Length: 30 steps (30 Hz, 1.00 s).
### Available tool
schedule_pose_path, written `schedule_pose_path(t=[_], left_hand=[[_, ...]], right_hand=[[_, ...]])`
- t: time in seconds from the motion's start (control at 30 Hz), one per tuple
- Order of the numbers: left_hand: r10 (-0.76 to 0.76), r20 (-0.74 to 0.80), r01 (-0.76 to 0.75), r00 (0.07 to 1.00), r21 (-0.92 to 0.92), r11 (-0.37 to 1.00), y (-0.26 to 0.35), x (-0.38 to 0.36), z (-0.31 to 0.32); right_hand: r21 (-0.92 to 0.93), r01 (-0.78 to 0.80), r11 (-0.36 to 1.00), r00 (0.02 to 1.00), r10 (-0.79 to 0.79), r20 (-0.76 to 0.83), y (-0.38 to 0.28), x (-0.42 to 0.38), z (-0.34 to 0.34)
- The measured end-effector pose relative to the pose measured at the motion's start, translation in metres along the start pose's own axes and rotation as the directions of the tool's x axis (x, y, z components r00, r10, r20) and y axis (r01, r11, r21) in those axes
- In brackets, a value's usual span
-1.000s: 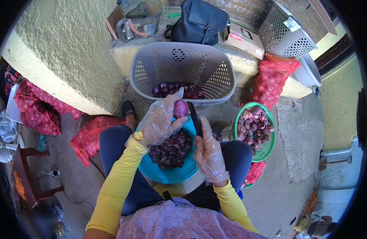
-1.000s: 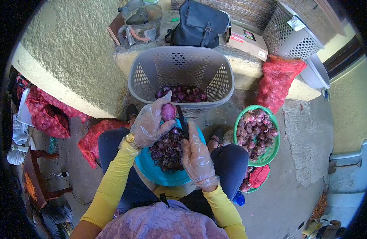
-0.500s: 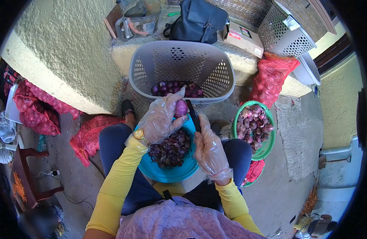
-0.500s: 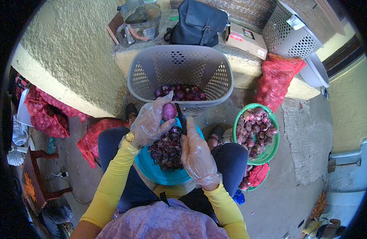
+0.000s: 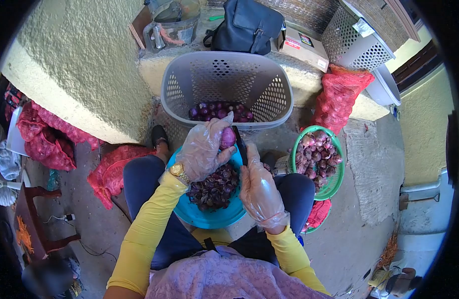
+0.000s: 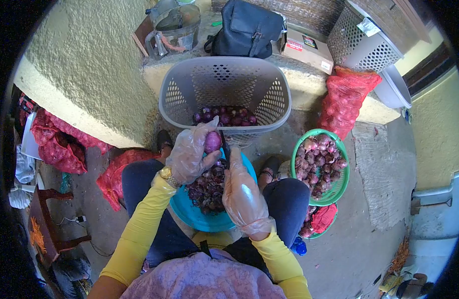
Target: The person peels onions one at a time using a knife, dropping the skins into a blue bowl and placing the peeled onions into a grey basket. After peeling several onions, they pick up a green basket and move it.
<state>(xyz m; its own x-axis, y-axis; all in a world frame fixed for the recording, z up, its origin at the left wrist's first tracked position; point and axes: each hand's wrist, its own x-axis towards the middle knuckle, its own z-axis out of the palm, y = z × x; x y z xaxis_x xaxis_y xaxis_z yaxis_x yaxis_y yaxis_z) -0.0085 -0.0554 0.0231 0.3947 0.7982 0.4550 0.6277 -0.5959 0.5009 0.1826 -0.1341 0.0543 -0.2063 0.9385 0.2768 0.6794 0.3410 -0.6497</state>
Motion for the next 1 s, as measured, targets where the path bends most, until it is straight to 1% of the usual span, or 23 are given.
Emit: schedule_pose_path(t=[0.07, 0.1, 0.17, 0.2, 0.27, 0.3, 0.33, 0.4, 0.43, 0.47, 0.5, 0.53, 0.57, 0.6, 0.63, 0.67, 0.73, 0.77, 0.83, 0.87, 0.93, 0.97, 1.0], left_hand=[[-0.003, -0.022, 0.003, 1.000, -0.003, 1.000, 0.001, 0.000, 0.002], [-0.002, -0.022, 0.002, 1.000, -0.004, 1.000, 0.001, 0.000, 0.002], [0.065, -0.057, -0.064, 0.996, 0.019, 0.998, 0.000, 0.002, -0.001], [0.066, -0.056, -0.065, 0.996, 0.021, 0.998, -0.003, 0.003, -0.003], [0.037, -0.134, -0.030, 0.990, 0.059, 0.998, -0.009, 0.005, -0.008], [0.001, -0.110, 0.005, 0.994, 0.060, 0.998, -0.006, 0.004, -0.013], [-0.002, -0.110, 0.009, 0.994, 0.063, 0.998, -0.006, 0.001, -0.013], [-0.051, -0.149, 0.042, 0.987, -0.065, 0.997, -0.006, -0.002, -0.011], [-0.051, -0.152, 0.042, 0.987, -0.062, 0.997, -0.007, 0.000, -0.009], [-0.180, -0.195, 0.134, 0.964, -0.228, 0.964, -0.008, 0.002, -0.006], [-0.310, -0.214, 0.209, 0.926, -0.391, 0.896, -0.009, 0.004, -0.007], [-0.312, -0.216, 0.212, 0.925, -0.387, 0.897, -0.011, 0.004, -0.011], [-0.376, -0.182, 0.263, 0.909, -0.450, 0.853, -0.013, 0.005, -0.016], [-0.436, -0.143, 0.311, 0.888, -0.512, 0.801, -0.011, 0.005, -0.022], [-0.506, -0.037, 0.297, 0.862, -0.771, 0.563, -0.001, 0.009, -0.026], [-0.508, -0.040, 0.296, 0.861, -0.772, 0.563, -0.005, 0.007, -0.025], [-0.564, 0.090, 0.334, 0.821, -0.876, 0.347, -0.020, 0.003, -0.019], [-0.565, 0.088, 0.332, 0.821, -0.877, 0.347, -0.026, 0.002, -0.016], [-0.524, 0.306, 0.359, 0.795, -0.933, 0.001, -0.032, 0.000, -0.014], [-0.524, 0.304, 0.357, 0.795, -0.934, 0.001, -0.034, -0.001, -0.014], [-0.462, 0.387, 0.426, 0.798, -0.904, -0.020, -0.034, -0.001, -0.016], [-0.463, 0.384, 0.424, 0.799, -0.905, -0.020, -0.032, -0.001, -0.017], [-0.439, 0.413, 0.426, 0.798, -0.902, -0.074, -0.027, 0.000, -0.020]], right_hand=[[-0.062, 0.084, 0.995, 0.995, -0.087, -0.043, -0.002, 0.002, 0.001], [-0.063, 0.083, 0.995, 0.995, -0.085, -0.043, -0.004, 0.001, 0.001], [-0.116, -0.038, 0.993, 0.999, 0.041, 0.026, -0.009, -0.004, 0.002], [-0.114, -0.038, 0.993, 0.999, 0.041, 0.025, -0.009, -0.007, 0.004], [-0.167, 0.006, 0.986, 0.997, 0.006, 0.073, -0.001, -0.019, 0.008], [-0.192, 0.030, 0.981, 0.995, -0.011, 0.100, 0.004, -0.026, 0.012], [-0.214, 0.055, 0.975, 0.991, -0.027, 0.127, 0.010, -0.032, 0.015], [-0.259, 0.099, 0.961, 0.983, -0.055, 0.173, 0.018, -0.038, 0.018], [-0.257, 0.103, 0.961, 0.983, -0.059, 0.174, 0.022, -0.037, 0.018], [-0.092, 0.005, 0.996, 0.988, 0.009, 0.152, 0.026, -0.035, 0.016], [0.078, -0.092, 0.993, 0.986, 0.080, 0.144, 0.030, -0.032, 0.015], [0.083, -0.089, 0.993, 0.986, 0.076, 0.147, 0.036, -0.032, 0.013], [0.302, -0.284, 0.910, 0.945, 0.214, 0.246, 0.042, -0.032, 0.009], [0.477, -0.470, 0.743, 0.874, 0.316, 0.369, 0.044, -0.032, 0.008], [0.517, -0.575, 0.634, 0.811, 0.359, 0.462, 0.028, -0.025, -0.007], [0.515, -0.575, 0.636, 0.811, 0.357, 0.464, 0.020, -0.023, -0.013], [0.564, -0.635, 0.528, 0.771, 0.385, 0.508, 0.011, -0.022, -0.020], [0.563, -0.634, 0.530, 0.771, 0.383, 0.508, 0.009, -0.021, -0.021], [0.670, -0.592, 0.448, 0.804, 0.376, 0.460, 0.007, -0.022, -0.022], [0.669, -0.591, 0.450, 0.805, 0.375, 0.460, 0.008, -0.022, -0.023], [0.734, -0.570, 0.370, 0.819, 0.324, 0.473, 0.016, -0.023, -0.025], [0.733, -0.570, 0.371, 0.820, 0.322, 0.474, 0.017, -0.022, -0.027], [0.727, -0.575, 0.376, 0.818, 0.304, 0.489, 0.017, -0.022, -0.028]])
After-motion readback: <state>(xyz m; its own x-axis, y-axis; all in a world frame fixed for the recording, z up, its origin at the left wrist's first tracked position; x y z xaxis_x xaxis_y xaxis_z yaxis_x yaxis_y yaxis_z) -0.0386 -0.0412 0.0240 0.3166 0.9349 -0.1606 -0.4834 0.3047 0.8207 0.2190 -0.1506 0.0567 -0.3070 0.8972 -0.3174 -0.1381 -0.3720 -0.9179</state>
